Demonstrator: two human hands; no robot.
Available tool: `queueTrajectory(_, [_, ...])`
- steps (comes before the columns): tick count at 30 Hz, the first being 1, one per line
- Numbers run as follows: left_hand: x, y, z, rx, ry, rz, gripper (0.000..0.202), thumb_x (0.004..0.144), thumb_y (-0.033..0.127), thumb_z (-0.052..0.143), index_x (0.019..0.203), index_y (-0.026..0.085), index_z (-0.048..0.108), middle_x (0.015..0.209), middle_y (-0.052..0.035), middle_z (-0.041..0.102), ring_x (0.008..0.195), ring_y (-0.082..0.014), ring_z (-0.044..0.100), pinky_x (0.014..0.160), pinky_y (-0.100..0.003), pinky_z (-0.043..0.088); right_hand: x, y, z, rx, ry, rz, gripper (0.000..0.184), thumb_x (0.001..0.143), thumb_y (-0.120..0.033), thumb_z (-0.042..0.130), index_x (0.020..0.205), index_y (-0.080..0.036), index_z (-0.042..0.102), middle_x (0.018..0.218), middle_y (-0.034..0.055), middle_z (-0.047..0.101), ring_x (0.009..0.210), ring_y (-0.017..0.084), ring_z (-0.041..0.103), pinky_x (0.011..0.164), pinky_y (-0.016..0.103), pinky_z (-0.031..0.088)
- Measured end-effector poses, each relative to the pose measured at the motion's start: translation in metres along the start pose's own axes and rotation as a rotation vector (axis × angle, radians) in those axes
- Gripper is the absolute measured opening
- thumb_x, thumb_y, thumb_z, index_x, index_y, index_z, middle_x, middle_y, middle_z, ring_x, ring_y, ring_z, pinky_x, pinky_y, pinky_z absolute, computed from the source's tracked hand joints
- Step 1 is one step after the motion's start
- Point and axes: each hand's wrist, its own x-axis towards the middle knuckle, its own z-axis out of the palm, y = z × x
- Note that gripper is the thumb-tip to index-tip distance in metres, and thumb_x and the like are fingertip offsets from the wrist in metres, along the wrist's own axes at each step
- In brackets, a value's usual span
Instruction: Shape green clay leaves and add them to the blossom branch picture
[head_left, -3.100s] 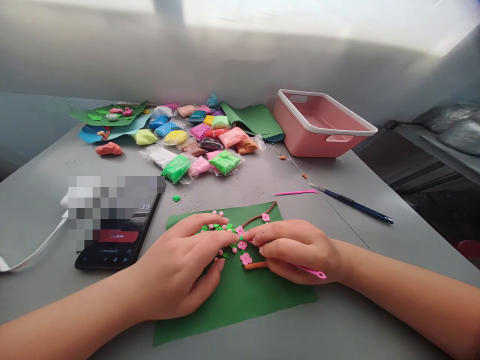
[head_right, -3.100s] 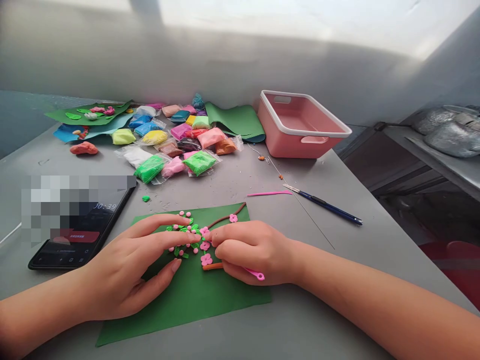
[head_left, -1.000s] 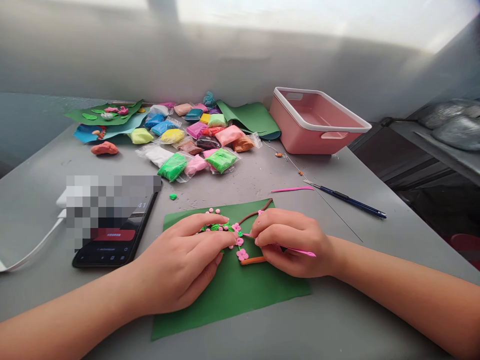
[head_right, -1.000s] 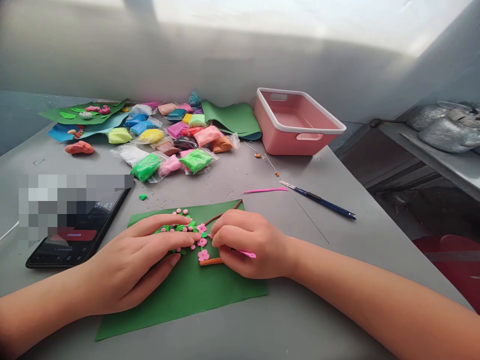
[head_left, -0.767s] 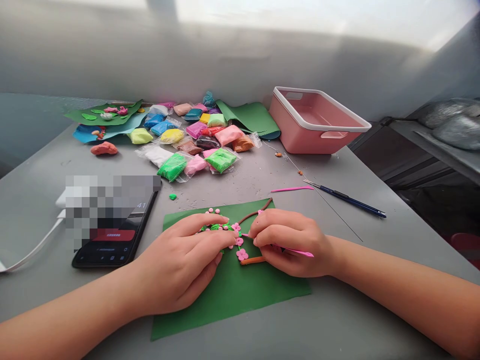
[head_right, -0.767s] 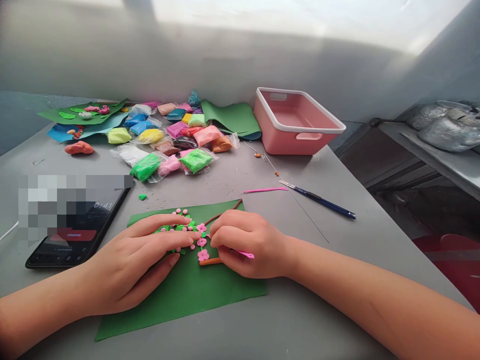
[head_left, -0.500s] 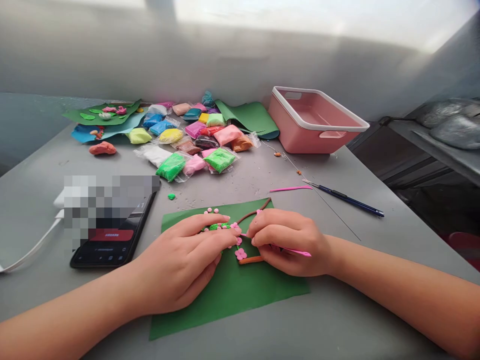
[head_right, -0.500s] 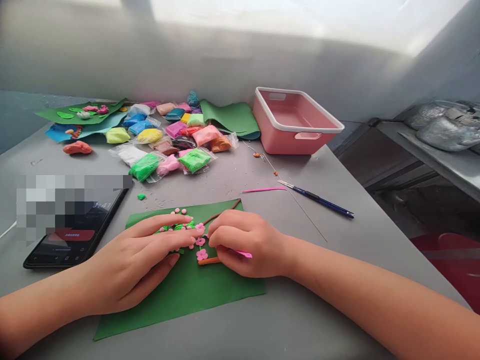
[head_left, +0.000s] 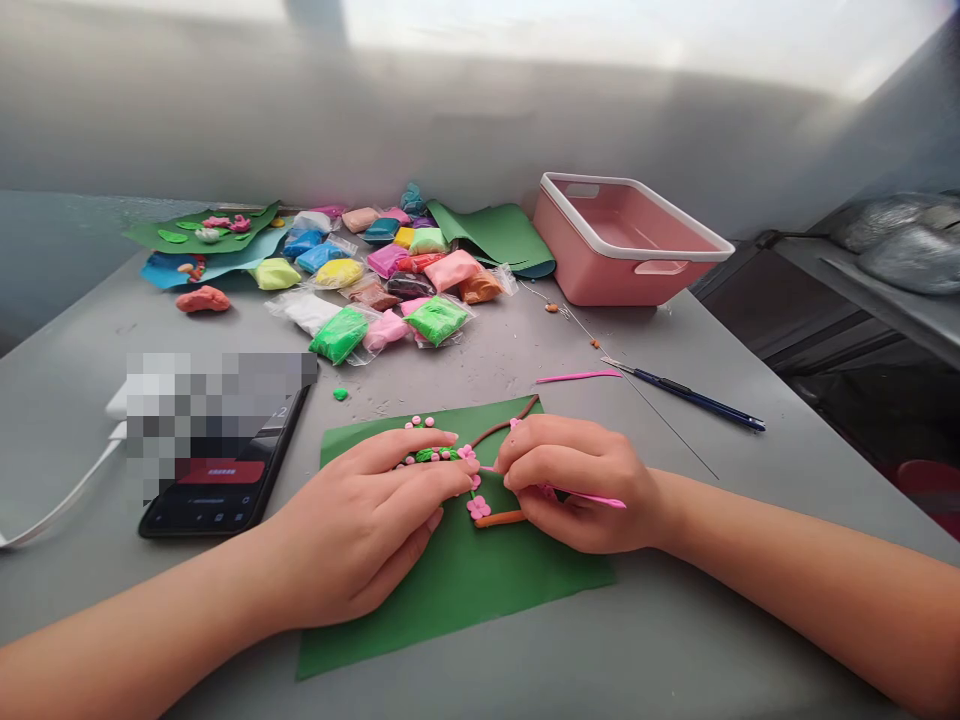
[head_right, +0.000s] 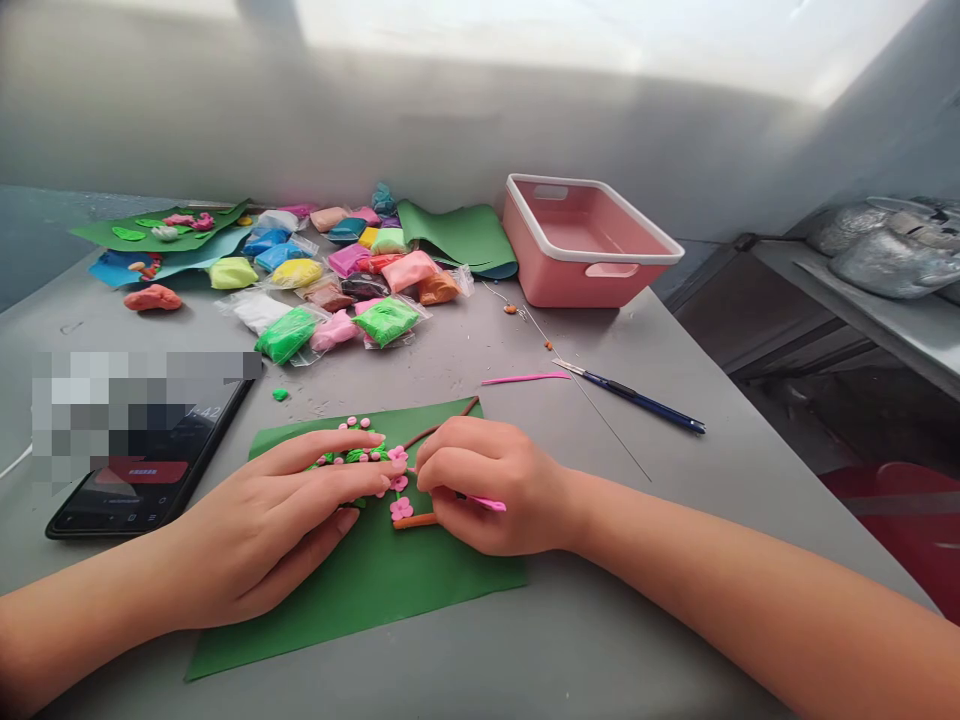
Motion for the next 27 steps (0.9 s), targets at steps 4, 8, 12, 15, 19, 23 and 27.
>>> queueTrajectory(4, [-0.0011,-0.0003,0.0012,-0.008,-0.017,0.0,0.033,0.094,0.007,0.046,0.124,0.012,0.058,0.122,-0.0093,0.074,0.129,-0.0249,0.056,0.107,-0.036,0.051,0.0003,0.0002,-0.0001,-0.006,0.006,-0.003,0.021,0.082,0.002,0.052,0.085,-0.018,0.057,0.079,0.0057,0.066,0.077,0.014,0.066,0.072,0.026,0.058])
queueTrajectory(8, [-0.0034,-0.001,0.0032,-0.031,-0.011,-0.016,0.036,0.094,0.007,0.046,0.128,0.014,0.055,0.126,-0.0091,0.072,0.133,-0.0237,0.054,0.109,-0.037,0.049,0.0006,0.0005,0.0006,0.002,-0.004,0.006,0.02,0.083,0.001,0.052,0.085,-0.018,0.057,0.08,0.0057,0.066,0.077,0.014,0.067,0.07,0.025,0.058])
queueTrajectory(12, [-0.0052,-0.0008,0.0037,-0.038,0.017,-0.026,0.038,0.093,0.007,0.046,0.13,0.015,0.054,0.125,-0.0103,0.073,0.133,-0.0232,0.055,0.108,-0.038,0.051,0.0007,0.0008,0.0013,0.018,-0.015,0.015,0.02,0.085,0.0,0.051,0.086,-0.019,0.057,0.08,0.0052,0.065,0.078,0.014,0.067,0.069,0.025,0.057])
queueTrajectory(15, [-0.0056,-0.0004,0.0034,-0.036,0.021,-0.032,0.038,0.093,0.006,0.046,0.13,0.016,0.054,0.123,-0.01,0.073,0.132,-0.0237,0.056,0.107,-0.039,0.052,0.0005,0.0008,0.0014,0.019,-0.015,0.014,0.019,0.085,-0.001,0.052,0.085,-0.019,0.056,0.079,0.0049,0.065,0.076,0.014,0.066,0.069,0.025,0.057])
queueTrajectory(19, [-0.0058,-0.0006,0.0041,-0.034,0.009,-0.029,0.038,0.094,0.007,0.046,0.13,0.016,0.054,0.122,-0.0091,0.074,0.133,-0.0242,0.054,0.107,-0.039,0.051,-0.0001,0.0005,0.0011,0.011,0.001,0.016,0.022,0.083,0.001,0.05,0.086,-0.019,0.057,0.08,0.0051,0.066,0.077,0.014,0.066,0.069,0.025,0.057])
queueTrajectory(23, [-0.0055,-0.0014,0.0049,-0.037,-0.004,-0.029,0.038,0.095,0.007,0.046,0.13,0.015,0.054,0.124,-0.0084,0.073,0.134,-0.0239,0.052,0.109,-0.039,0.049,-0.0005,0.0006,0.0009,0.029,-0.011,0.014,0.02,0.084,0.001,0.051,0.085,-0.019,0.056,0.079,0.0053,0.065,0.077,0.013,0.065,0.069,0.025,0.057])
queueTrajectory(27, [-0.005,-0.0009,0.0045,-0.041,-0.009,-0.027,0.037,0.095,0.007,0.046,0.13,0.015,0.054,0.124,-0.0081,0.073,0.134,-0.0235,0.051,0.109,-0.038,0.048,-0.0004,0.0012,0.0013,0.035,-0.013,0.014,0.02,0.082,0.002,0.052,0.083,-0.018,0.057,0.079,0.0059,0.064,0.077,0.014,0.066,0.07,0.025,0.057])
